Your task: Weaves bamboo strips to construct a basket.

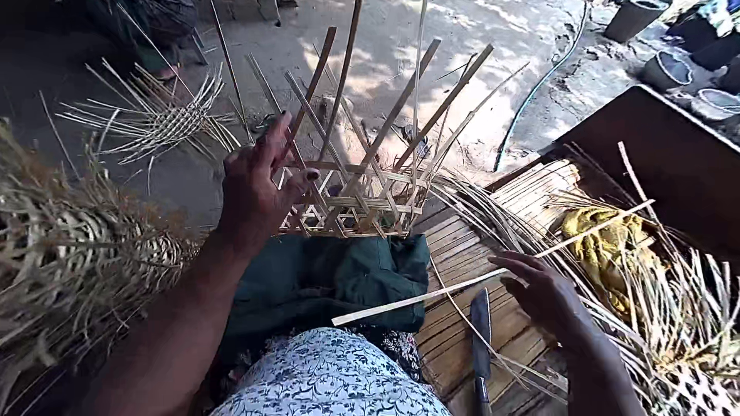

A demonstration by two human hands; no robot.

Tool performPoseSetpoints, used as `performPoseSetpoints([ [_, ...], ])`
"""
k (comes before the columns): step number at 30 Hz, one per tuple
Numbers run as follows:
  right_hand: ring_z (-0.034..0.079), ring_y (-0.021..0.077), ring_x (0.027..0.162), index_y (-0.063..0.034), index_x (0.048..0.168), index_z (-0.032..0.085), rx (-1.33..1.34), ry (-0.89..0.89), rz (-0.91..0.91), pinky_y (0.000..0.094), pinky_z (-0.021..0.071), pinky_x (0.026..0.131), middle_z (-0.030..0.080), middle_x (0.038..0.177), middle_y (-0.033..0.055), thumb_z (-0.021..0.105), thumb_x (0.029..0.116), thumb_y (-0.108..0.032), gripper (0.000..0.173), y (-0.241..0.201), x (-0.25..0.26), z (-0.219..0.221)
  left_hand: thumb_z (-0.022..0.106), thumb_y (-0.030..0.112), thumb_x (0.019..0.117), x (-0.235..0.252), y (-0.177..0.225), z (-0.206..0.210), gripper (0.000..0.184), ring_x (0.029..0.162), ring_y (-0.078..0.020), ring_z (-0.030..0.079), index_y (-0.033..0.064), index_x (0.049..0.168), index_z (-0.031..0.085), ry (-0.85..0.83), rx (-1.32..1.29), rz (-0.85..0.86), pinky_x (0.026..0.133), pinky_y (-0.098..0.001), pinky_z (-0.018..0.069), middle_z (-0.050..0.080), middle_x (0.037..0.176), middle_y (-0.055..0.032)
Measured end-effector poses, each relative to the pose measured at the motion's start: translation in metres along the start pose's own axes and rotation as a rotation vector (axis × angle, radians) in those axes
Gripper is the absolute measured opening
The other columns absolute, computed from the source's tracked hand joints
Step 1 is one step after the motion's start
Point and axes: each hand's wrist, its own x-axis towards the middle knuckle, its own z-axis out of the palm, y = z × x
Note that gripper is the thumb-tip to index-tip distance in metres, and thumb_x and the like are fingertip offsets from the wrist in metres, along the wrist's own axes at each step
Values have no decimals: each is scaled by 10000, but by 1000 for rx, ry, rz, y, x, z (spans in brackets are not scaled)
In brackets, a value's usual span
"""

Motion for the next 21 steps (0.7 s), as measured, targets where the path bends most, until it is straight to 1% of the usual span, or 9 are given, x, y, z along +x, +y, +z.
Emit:
performPoseSetpoints([
  [2, 643, 279, 1244, -128, 1263, 734, 223, -62, -175, 490, 547, 1015, 667, 1352, 113, 653, 948, -154, 327, -47, 2, 42, 637, 513, 973, 1, 7, 0, 833, 1029, -314, 671, 29, 1584, 342, -11, -5, -23, 1076, -592, 396, 719, 1091, -166],
  [5, 584, 285, 1328, -141, 1365, 671, 334, -106, -393, 516, 481, 1095, 636, 1406, 118, 638, 995, -340, 422, -102, 8, 100, 652, 500, 955, 1, 20, -2, 756, 1051, -331, 683, 5, 1501, 484, -26, 26, -9, 1077, -615, 389, 732, 1114, -175],
  [7, 629, 293, 1266, -190, 1292, 718, 263, -24, -514, 550, 500, 1052, 700, 1307, 74, 641, 994, -341, 343, -118, 15, 132, 649, 491, 962, -1, 29, -5, 713, 1038, -337, 682, 21, 1481, 517, -43, 50, 9, 1069, -629, 382, 730, 1114, -172],
  [9, 685, 256, 1151, -223, 1144, 782, 192, 71, -584, 509, 541, 995, 760, 1141, 9, 620, 1000, -266, 222, -124, 20, 153, 663, 499, 950, -4, 35, -7, 718, 1008, -320, 690, 33, 1478, 526, -41, 79, 30, 1051, -623, 399, 736, 1099, -155],
  [11, 711, 236, 1053, -211, 1076, 792, 129, 145, -620, 462, 571, 937, 766, 1052, 2, 594, 999, -208, 213, -124, 23, 160, 663, 564, 922, -6, 38, -6, 763, 1005, -316, 692, 32, 1458, 552, -18, 115, 54, 1024, -619, 420, 733, 1104, -157],
  [14, 726, 191, 820, -157, 1170, 773, 207, 204, -606, 353, 614, 748, 751, 926, 52, 607, 991, -176, 245, -132, 23, 132, 666, 616, 888, -10, 43, -3, 795, 979, -312, 692, 38, 1428, 586, 4, 146, 84, 983, -634, 431, 734, 1081, -152],
  [15, 728, 156, 789, -158, 1225, 750, 283, 198, -607, 305, 612, 726, 755, 917, 57, 607, 1010, -177, 259, -135, 23, 112, 678, 606, 881, -11, 44, -2, 784, 957, -299, 694, 40, 1418, 596, 18, 146, 99, 971, -621, 436, 739, 1053, -139],
  [19, 719, 44, 903, -244, 1283, 715, 505, 159, -594, 200, 609, 815, 742, 1053, 13, 607, 1047, -200, 263, -141, 24, 23, 687, 579, 880, -13, 52, 5, 742, 893, -266, 696, 35, 1380, 626, 88, 152, 168, 926, -583, 460, 747, 984, -101],
  [21, 679, 27, 835, -268, 1287, 711, 435, 271, -524, 180, 589, 736, 701, 1000, 6, 580, 1063, -244, 261, -151, 27, -15, 695, 567, 874, -13, 57, 8, 719, 865, -272, 699, 35, 1355, 643, 107, 157, 189, 921, -596, 464, 744, 941, -92],
])
